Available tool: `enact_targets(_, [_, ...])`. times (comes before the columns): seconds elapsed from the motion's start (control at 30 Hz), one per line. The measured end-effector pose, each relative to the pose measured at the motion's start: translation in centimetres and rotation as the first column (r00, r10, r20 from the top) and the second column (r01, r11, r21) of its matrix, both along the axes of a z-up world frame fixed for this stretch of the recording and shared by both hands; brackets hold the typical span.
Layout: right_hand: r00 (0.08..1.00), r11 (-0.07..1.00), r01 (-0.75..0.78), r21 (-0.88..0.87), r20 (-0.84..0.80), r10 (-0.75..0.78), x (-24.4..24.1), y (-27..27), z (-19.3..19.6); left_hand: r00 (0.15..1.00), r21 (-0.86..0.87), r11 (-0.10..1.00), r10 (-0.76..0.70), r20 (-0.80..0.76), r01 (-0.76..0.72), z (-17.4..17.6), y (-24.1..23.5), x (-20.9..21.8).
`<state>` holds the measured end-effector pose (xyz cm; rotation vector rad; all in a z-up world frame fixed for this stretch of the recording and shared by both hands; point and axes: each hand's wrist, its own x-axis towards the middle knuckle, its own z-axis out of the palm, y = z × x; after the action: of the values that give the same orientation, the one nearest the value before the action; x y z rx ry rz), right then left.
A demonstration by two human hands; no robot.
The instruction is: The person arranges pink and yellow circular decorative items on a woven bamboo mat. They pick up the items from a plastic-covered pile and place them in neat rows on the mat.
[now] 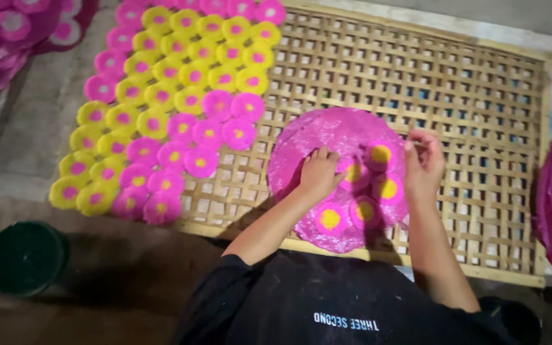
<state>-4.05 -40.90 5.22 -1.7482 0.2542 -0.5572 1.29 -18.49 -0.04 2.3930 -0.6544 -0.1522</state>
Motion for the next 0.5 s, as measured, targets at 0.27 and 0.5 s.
enact_targets(0.27, [0.871,0.910,-0.024,0.413,-0.438,0.222,-6.5,0.5,-4.9,0.952,-0.108,0.991,-0.108,-0.286,0.080,-0.5,-4.1,-1.0])
enact_targets(0.5, [0.852,0.562,0.005,0.827,-0.298,0.431,-4.0,4.9,-5.2,0.993,-0.428,0.903,-0.073,-0.090,0.028,4.7,1.5,-4.9])
